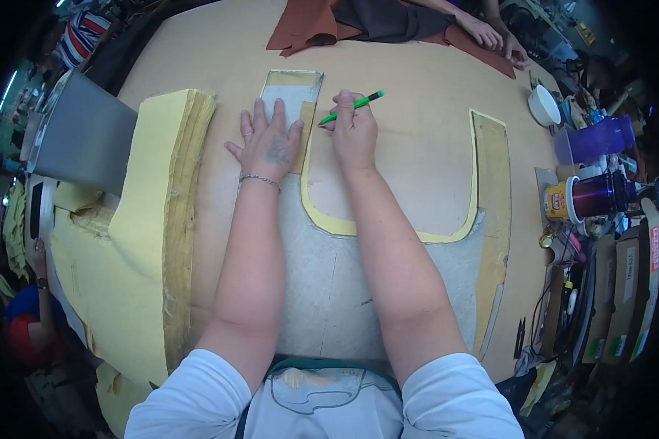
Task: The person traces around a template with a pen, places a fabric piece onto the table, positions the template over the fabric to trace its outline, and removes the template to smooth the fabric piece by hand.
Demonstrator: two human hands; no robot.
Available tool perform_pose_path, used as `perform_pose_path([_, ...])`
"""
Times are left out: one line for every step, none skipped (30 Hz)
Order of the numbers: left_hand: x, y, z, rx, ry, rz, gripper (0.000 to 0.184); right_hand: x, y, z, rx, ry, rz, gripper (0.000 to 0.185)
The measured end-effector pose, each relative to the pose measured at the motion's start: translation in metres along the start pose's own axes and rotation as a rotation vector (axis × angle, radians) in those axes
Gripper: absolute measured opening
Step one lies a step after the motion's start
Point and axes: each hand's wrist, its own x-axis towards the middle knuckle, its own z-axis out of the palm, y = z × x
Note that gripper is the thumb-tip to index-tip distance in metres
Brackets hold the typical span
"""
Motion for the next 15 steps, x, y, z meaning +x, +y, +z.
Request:
perform_pose_path([0.002, -0.002, -0.001, -0.002, -0.007, 0.017, 0.060, 0.002, 0.002, 0.001, -0.003, -0.009, -0.041, 0.035])
perform_pose_path([0.003, -0.004, -0.002, -0.003, -0.019, 0.031, 0.061, 0.004, 0.006, 0.002, -0.007, -0.018, -0.077, 0.032])
perform_pose_path([0.003, -0.006, -0.003, -0.003, -0.033, 0.042, 0.063, 0.003, 0.011, 0.003, -0.010, -0.030, -0.110, 0.029])
perform_pose_path([0.003, -0.007, -0.004, -0.011, -0.045, 0.037, 0.065, 0.004, 0.014, 0.004, -0.050, -0.030, -0.128, 0.027])
perform_pose_path([0.004, -0.007, -0.006, -0.017, -0.055, 0.035, 0.066, 0.005, 0.016, 0.005, -0.088, -0.029, -0.148, 0.025])
perform_pose_path([0.005, -0.007, -0.007, -0.023, -0.067, 0.033, 0.068, 0.005, 0.017, 0.006, -0.126, -0.027, -0.166, 0.023])
perform_pose_path([0.004, -0.008, -0.008, -0.050, -0.056, 0.042, 0.068, 0.005, 0.018, 0.007, -0.128, -0.027, -0.185, 0.022])
perform_pose_path([0.004, -0.008, -0.009, -0.076, -0.048, 0.051, 0.068, 0.006, 0.019, 0.007, -0.130, -0.026, -0.202, 0.021])
perform_pose_path([0.003, -0.009, -0.009, -0.103, -0.038, 0.062, 0.068, 0.005, 0.019, 0.008, -0.132, -0.023, -0.220, 0.020])
perform_pose_path([0.003, -0.009, -0.009, -0.107, -0.036, 0.060, 0.067, 0.005, 0.020, 0.008, -0.162, -0.025, -0.238, 0.020])
perform_pose_path([0.004, -0.009, -0.009, -0.111, -0.033, 0.058, 0.067, 0.004, 0.021, 0.008, -0.193, -0.027, -0.257, 0.019])
perform_pose_path([0.004, -0.008, -0.009, -0.115, -0.030, 0.056, 0.067, 0.003, 0.021, 0.008, -0.223, -0.030, -0.275, 0.019])
perform_pose_path([0.004, -0.007, -0.009, -0.117, -0.027, 0.056, 0.067, 0.002, 0.020, 0.008, -0.254, -0.030, -0.299, 0.018])
perform_pose_path([0.004, -0.007, -0.009, -0.118, -0.025, 0.055, 0.067, 0.000, 0.020, 0.008, -0.286, -0.031, -0.320, 0.017])
perform_pose_path([0.004, -0.007, -0.009, -0.119, -0.023, 0.052, 0.067, -0.003, 0.018, 0.008, -0.316, -0.034, -0.340, 0.017])
